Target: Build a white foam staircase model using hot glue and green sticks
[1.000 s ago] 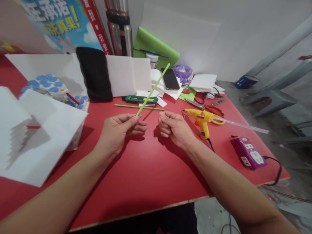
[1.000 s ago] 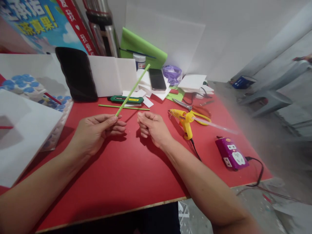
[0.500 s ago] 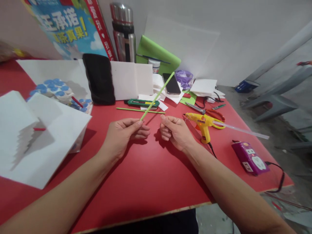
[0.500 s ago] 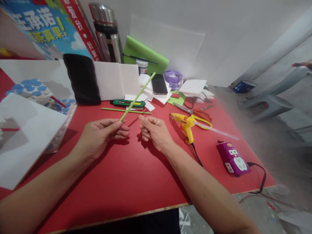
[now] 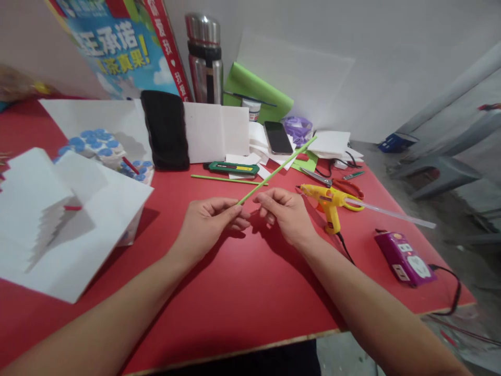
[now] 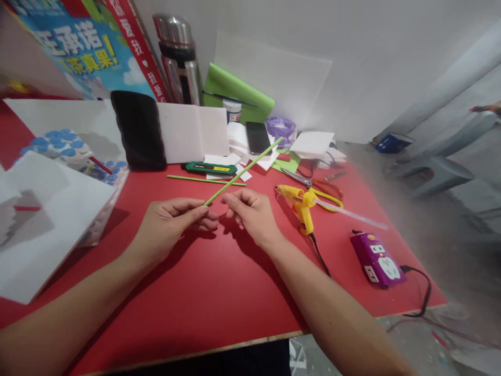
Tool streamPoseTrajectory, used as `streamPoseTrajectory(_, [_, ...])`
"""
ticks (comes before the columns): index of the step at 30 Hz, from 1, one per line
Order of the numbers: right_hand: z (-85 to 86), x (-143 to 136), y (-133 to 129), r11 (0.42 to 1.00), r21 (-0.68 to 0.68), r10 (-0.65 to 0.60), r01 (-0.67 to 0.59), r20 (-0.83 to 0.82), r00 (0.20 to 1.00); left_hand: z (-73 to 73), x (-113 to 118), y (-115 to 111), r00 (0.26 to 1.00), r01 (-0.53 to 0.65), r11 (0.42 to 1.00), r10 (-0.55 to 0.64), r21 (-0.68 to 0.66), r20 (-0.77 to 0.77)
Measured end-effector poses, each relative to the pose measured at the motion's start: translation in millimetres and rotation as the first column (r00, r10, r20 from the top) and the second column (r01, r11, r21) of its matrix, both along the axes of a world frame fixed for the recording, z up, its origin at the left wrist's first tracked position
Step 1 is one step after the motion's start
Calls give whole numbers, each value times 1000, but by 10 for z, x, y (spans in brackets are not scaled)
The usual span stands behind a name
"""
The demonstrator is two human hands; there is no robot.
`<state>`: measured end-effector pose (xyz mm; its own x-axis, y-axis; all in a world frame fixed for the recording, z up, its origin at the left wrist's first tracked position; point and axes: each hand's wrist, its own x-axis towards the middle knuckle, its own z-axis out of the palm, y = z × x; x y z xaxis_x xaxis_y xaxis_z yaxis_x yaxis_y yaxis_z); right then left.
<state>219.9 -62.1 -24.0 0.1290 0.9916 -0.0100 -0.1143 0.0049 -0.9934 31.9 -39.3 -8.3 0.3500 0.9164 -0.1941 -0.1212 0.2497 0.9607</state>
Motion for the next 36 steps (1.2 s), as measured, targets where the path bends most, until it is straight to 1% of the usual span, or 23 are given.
streamPoseTrajectory(5, [-1, -10, 5, 997, 70, 33, -29, -57, 998, 2, 13, -15, 999, 21, 998, -20, -51, 26])
streamPoseTrajectory(11, [-58, -3, 22, 999, 41, 31, -28, -84, 996, -4, 30, -34, 998, 56, 996, -53, -67, 39])
streamPoseTrajectory(17, [-112, 15, 32, 998, 45, 43, -39, -90, 995, -59, 18, -18, 995, 84, 995, -81, -56, 51])
streamPoseTrajectory(20, [-116, 32, 47, 999, 43, 38, -33, -103, 994, -70, 21, -17, 992, 107, 993, -103, -55, 69])
streamPoseTrajectory(23, [-104, 48, 63, 999, 39, 28, -24, -115, 993, -48, 29, -25, 988, 120, 991, -114, -59, 102])
streamPoseTrajectory(25, [-94, 49, 64, 999, 39, 24, -20, -115, 993, -17, 30, -35, 990, 121, 992, -118, -40, 81])
streamPoseTrajectory(28, [-79, 27, 46, 998, 46, 41, -37, -105, 994, 22, 31, -48, 992, 125, 992, -125, 23, -23])
streamPoseTrajectory(30, [-69, -3, 25, 997, 52, 65, -60, -79, 995, 31, 36, -54, 992, 108, 993, -106, 36, -63])
streamPoseTrajectory(33, [-56, -47, 0, 995, 57, 84, -81, -39, 996, 19, 46, -55, 997, 67, 997, -68, -24, -37])
streamPoseTrajectory(36, [-52, -65, -8, 993, 63, 103, -99, -58, 993, 4, 47, -48, 999, 52, 996, -52, -77, 0])
